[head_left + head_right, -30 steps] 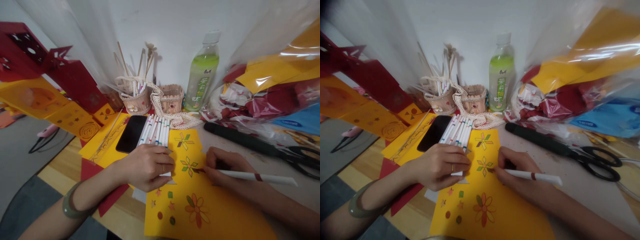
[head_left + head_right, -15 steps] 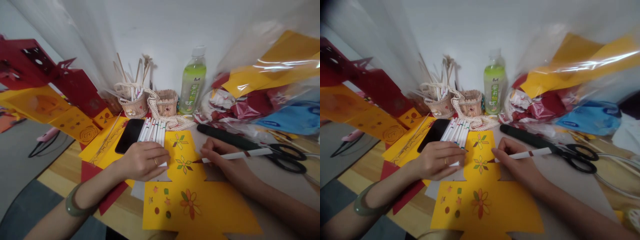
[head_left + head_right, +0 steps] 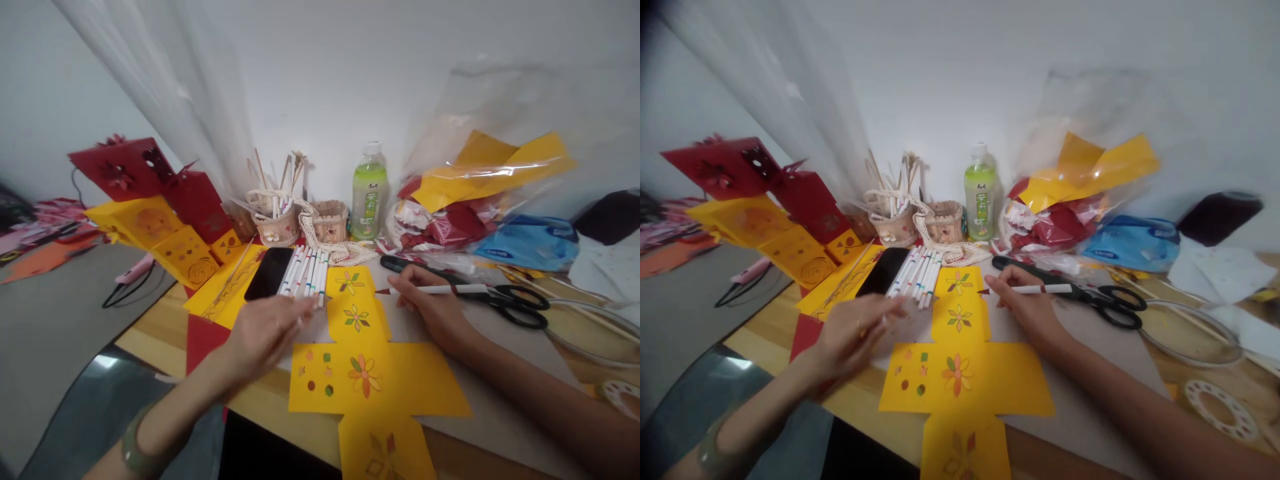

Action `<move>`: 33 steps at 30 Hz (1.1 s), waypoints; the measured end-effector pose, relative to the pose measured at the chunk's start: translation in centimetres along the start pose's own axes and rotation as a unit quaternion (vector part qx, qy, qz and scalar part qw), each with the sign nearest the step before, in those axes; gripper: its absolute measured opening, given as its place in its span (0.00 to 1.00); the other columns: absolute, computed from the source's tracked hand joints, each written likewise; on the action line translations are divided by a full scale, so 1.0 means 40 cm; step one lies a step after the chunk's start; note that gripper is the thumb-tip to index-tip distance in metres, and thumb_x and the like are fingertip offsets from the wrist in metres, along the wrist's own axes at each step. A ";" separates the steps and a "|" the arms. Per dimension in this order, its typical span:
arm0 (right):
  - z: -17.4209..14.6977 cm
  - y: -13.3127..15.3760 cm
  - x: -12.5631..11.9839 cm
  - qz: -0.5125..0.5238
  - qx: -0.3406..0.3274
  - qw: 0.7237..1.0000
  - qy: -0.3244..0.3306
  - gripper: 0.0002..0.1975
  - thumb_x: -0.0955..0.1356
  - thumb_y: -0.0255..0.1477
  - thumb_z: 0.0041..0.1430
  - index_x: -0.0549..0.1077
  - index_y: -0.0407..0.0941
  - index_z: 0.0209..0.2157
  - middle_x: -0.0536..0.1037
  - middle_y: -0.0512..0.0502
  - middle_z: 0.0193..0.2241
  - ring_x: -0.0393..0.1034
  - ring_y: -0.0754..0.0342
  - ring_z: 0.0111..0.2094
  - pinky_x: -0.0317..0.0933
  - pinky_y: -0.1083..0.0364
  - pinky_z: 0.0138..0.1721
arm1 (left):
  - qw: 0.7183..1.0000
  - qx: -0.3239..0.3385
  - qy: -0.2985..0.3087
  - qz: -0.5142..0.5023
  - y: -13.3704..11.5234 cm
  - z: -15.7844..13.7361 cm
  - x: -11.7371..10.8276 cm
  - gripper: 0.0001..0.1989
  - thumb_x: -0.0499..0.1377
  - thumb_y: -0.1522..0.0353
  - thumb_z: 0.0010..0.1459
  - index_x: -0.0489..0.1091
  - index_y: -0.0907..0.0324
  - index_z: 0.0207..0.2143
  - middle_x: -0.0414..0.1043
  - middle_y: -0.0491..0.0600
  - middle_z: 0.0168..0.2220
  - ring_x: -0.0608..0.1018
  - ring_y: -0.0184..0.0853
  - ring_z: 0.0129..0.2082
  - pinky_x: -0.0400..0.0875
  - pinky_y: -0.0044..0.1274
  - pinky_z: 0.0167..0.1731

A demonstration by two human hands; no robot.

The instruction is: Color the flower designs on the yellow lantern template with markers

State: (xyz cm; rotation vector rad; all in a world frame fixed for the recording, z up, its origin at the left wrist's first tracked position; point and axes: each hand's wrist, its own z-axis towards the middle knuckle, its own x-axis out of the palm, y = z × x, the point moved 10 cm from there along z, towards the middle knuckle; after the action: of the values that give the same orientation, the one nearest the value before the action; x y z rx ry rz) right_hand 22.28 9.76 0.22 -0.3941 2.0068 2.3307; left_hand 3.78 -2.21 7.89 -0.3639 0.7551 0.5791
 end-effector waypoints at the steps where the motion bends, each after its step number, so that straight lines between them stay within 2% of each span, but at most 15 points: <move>1: 0.001 -0.001 -0.001 0.005 -0.004 1.000 0.002 0.16 0.66 0.39 0.53 0.61 0.45 0.19 0.63 0.56 0.15 0.55 0.60 0.19 0.47 0.59 0.21 | 1.000 0.019 0.017 -0.017 -0.044 -0.016 0.006 0.13 0.48 0.73 0.61 0.62 0.65 0.48 0.74 0.52 0.32 0.75 0.31 0.31 0.72 0.23 0.29; 4: 0.003 0.002 0.004 0.019 -0.015 1.000 0.020 0.16 0.66 0.39 0.53 0.61 0.45 0.19 0.61 0.56 0.15 0.55 0.60 0.19 0.48 0.59 0.21 | 0.995 0.046 0.073 -0.045 -0.152 -0.066 0.047 0.12 0.48 0.72 0.61 0.66 0.68 0.44 0.75 0.53 0.36 0.76 0.33 0.37 0.73 0.25 0.35; 6: 0.004 0.007 0.006 0.024 -0.019 0.999 0.030 0.17 0.65 0.39 0.54 0.60 0.45 0.19 0.61 0.56 0.15 0.55 0.59 0.19 0.49 0.59 0.22 | 0.995 0.074 0.052 -0.036 -0.207 -0.091 0.056 0.12 0.49 0.71 0.61 0.68 0.67 0.42 0.76 0.51 0.37 0.77 0.33 0.37 0.74 0.23 0.34; 7: 0.005 0.011 0.005 0.024 -0.020 0.999 0.033 0.17 0.65 0.39 0.54 0.60 0.45 0.19 0.61 0.56 0.16 0.55 0.59 0.19 0.50 0.59 0.22 | 0.994 0.086 0.063 -0.023 -0.227 -0.101 0.072 0.11 0.50 0.71 0.61 0.68 0.68 0.41 0.76 0.50 0.38 0.77 0.32 0.37 0.75 0.22 0.34; 9: 0.006 0.023 -0.002 0.018 -0.023 0.999 0.031 0.16 0.65 0.39 0.54 0.61 0.45 0.19 0.61 0.55 0.17 0.57 0.59 0.21 0.53 0.58 0.24 | 0.994 0.086 0.060 0.002 -0.244 -0.112 0.087 0.10 0.51 0.72 0.60 0.69 0.68 0.39 0.76 0.50 0.38 0.77 0.32 0.38 0.75 0.22 0.35; 15: -0.009 0.077 -0.012 -0.031 -0.029 0.999 0.034 0.14 0.65 0.37 0.54 0.63 0.45 0.20 0.62 0.55 0.17 0.56 0.60 0.20 0.51 0.59 0.23 | 0.996 0.060 0.055 0.031 -0.232 -0.121 0.105 0.11 0.49 0.75 0.59 0.69 0.69 0.40 0.75 0.53 0.41 0.76 0.35 0.42 0.74 0.25 0.38; 20: -0.080 0.108 0.047 -0.064 -0.037 0.990 0.117 0.14 0.67 0.37 0.51 0.64 0.44 0.19 0.66 0.53 0.19 0.59 0.59 0.23 0.52 0.59 0.24 | 0.997 0.041 0.060 0.028 -0.218 -0.127 0.125 0.12 0.51 0.76 0.58 0.69 0.69 0.43 0.73 0.52 0.44 0.75 0.37 0.44 0.74 0.28 0.41; 23: -0.122 0.078 0.074 -0.067 -0.011 0.986 0.151 0.15 0.68 0.37 0.50 0.63 0.44 0.19 0.62 0.54 0.18 0.54 0.60 0.20 0.48 0.60 0.20 | 0.997 0.041 0.051 0.038 -0.220 -0.131 0.128 0.12 0.52 0.75 0.57 0.69 0.69 0.43 0.73 0.52 0.45 0.75 0.37 0.44 0.74 0.28 0.41; 26: -0.148 0.015 0.083 -0.024 0.054 0.983 0.173 0.15 0.68 0.36 0.50 0.59 0.45 0.20 0.60 0.56 0.18 0.51 0.62 0.19 0.45 0.61 0.18 | 0.996 0.040 0.054 0.053 -0.221 -0.133 0.134 0.11 0.52 0.74 0.58 0.69 0.68 0.42 0.73 0.50 0.44 0.75 0.36 0.43 0.74 0.26 0.40; 30: -0.151 -0.040 0.077 0.001 0.103 0.978 0.179 0.16 0.67 0.37 0.52 0.57 0.45 0.21 0.61 0.55 0.19 0.52 0.62 0.19 0.45 0.61 0.18 | 0.996 0.026 0.034 0.076 -0.216 -0.130 0.139 0.11 0.52 0.73 0.57 0.70 0.65 0.40 0.73 0.48 0.44 0.75 0.33 0.44 0.72 0.24 0.42; 33: -0.136 -0.049 0.064 -0.004 0.107 0.981 0.159 0.16 0.67 0.38 0.51 0.58 0.45 0.21 0.62 0.55 0.18 0.53 0.61 0.19 0.45 0.61 0.17 | 0.995 0.020 0.018 0.101 -0.218 -0.125 0.152 0.11 0.51 0.71 0.58 0.71 0.64 0.40 0.74 0.47 0.43 0.75 0.32 0.44 0.70 0.24 0.43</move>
State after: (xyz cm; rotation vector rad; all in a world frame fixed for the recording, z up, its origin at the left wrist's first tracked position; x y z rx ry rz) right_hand 21.09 4.41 -2.93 -0.8025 2.3577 2.1269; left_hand 9.98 -9.43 0.98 -0.2624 0.8428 0.7480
